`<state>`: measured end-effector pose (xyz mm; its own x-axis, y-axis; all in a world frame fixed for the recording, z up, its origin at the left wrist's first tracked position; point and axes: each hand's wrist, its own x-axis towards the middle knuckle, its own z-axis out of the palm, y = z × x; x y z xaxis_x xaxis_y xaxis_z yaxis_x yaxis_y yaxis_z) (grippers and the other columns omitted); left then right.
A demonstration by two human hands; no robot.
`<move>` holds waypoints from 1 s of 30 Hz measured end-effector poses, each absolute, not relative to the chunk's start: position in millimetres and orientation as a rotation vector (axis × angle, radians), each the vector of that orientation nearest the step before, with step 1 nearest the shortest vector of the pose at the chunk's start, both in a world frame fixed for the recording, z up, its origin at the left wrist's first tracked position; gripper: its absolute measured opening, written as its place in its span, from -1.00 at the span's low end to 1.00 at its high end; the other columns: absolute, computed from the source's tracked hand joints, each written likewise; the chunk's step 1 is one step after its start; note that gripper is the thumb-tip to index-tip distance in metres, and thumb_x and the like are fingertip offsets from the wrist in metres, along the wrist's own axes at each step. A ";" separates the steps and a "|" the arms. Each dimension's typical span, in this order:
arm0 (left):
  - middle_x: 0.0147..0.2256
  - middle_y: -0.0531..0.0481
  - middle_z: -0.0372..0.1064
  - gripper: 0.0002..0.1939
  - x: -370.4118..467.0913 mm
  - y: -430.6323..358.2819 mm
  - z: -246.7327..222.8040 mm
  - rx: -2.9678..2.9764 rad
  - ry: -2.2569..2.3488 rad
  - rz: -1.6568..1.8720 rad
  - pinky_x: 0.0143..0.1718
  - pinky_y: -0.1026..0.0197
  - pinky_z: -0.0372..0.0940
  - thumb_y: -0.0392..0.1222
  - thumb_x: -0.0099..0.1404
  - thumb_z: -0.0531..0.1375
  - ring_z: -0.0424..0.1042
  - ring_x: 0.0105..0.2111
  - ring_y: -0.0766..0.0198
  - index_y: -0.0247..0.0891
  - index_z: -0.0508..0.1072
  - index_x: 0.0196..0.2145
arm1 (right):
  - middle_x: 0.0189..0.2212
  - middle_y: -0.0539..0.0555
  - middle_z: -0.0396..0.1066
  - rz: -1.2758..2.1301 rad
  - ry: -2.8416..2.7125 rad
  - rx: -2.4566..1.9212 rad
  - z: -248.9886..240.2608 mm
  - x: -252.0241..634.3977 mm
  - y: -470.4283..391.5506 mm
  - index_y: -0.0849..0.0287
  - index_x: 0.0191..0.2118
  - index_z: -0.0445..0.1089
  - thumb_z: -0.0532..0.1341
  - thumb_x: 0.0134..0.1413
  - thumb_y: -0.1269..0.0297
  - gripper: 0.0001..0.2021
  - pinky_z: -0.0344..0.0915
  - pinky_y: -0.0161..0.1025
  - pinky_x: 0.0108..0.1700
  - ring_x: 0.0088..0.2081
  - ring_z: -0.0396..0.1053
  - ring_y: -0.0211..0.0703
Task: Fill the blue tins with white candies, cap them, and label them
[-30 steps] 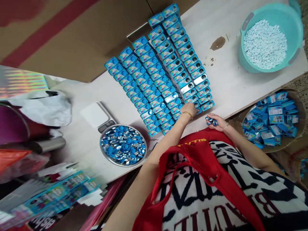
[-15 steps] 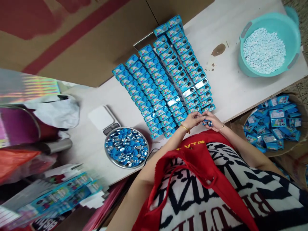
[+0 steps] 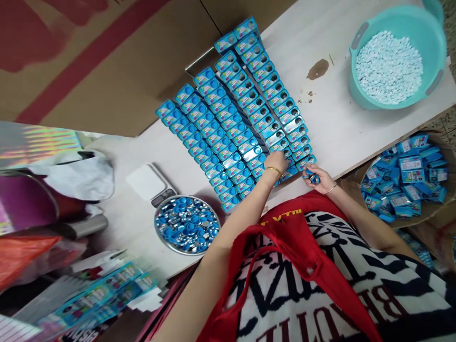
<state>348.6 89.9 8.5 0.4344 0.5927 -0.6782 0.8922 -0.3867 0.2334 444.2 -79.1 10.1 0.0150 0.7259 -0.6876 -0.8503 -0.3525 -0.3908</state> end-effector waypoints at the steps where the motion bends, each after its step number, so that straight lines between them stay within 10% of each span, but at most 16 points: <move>1: -0.19 -0.29 0.48 -0.74 349.9 92.1 9.2 2.118 1.245 -0.727 -0.13 0.04 0.29 -0.02 0.16 0.28 0.46 -0.10 -0.12 -0.29 0.51 -0.31 | -0.49 -0.06 0.29 1.641 0.171 -1.021 10.1 443.4 -77.6 0.14 -0.27 0.23 0.28 -0.05 0.18 -0.73 -0.08 -0.45 -0.69 -0.61 0.19 -0.36; 6: -0.17 -0.33 0.48 -0.61 343.5 92.9 11.1 2.147 1.276 -0.758 -0.15 0.01 0.31 0.13 0.20 0.23 0.45 -0.07 -0.17 -0.30 0.51 -0.35 | -0.48 -0.06 0.30 1.607 0.142 -1.025 11.5 441.7 -65.0 0.14 -0.27 0.23 0.30 -0.04 0.21 -0.73 -0.10 -0.46 -0.70 -0.61 0.19 -0.37; 11: -0.39 -0.09 0.49 -0.68 327.2 63.5 15.3 1.522 1.183 -0.271 -0.40 0.25 0.27 0.08 0.30 0.15 0.48 -0.37 0.22 -0.26 0.43 -0.36 | -0.49 -0.09 0.31 1.542 0.077 -1.049 13.1 440.6 -51.6 0.13 -0.23 0.25 0.35 -0.11 0.21 -0.67 -0.08 -0.47 -0.70 -0.62 0.21 -0.39; 16: -0.53 0.05 0.42 -0.60 314.7 43.4 15.4 0.794 0.983 -0.019 -0.54 0.39 0.16 0.04 -0.01 0.40 0.32 -0.57 0.46 -0.32 0.41 -0.39 | -0.54 -0.15 0.30 1.431 0.055 -1.141 13.5 431.5 -42.4 0.12 -0.21 0.27 0.40 -0.17 0.10 -0.58 -0.09 -0.47 -0.73 -0.68 0.19 -0.42; 23: -0.53 0.12 0.38 -0.64 324.0 81.4 13.5 0.866 1.009 0.005 -0.50 0.36 0.24 -0.17 -0.11 0.43 0.35 -0.55 0.43 -0.31 0.43 -0.36 | -0.49 -0.10 0.38 1.211 0.117 -1.196 8.5 437.4 -27.4 0.10 -0.22 0.26 0.41 -0.15 0.05 -0.57 -0.07 -0.47 -0.72 -0.68 0.21 -0.43; 30: -0.50 0.08 0.35 -0.80 335.1 80.7 7.9 1.145 1.085 0.078 -0.48 0.35 0.24 -0.09 0.20 0.24 0.33 -0.50 0.40 -0.28 0.36 -0.37 | -0.57 -0.15 0.30 1.258 0.126 -1.167 6.9 441.1 -12.0 0.12 -0.24 0.27 0.42 -0.19 0.05 -0.56 -0.04 -0.45 -0.71 -0.68 0.20 -0.42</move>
<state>335.1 80.7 7.9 0.5215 0.5519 -0.6508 0.4525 0.4677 0.7593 441.1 -12.0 6.9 0.3793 0.6660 -0.6424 -0.7798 -0.1436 -0.6093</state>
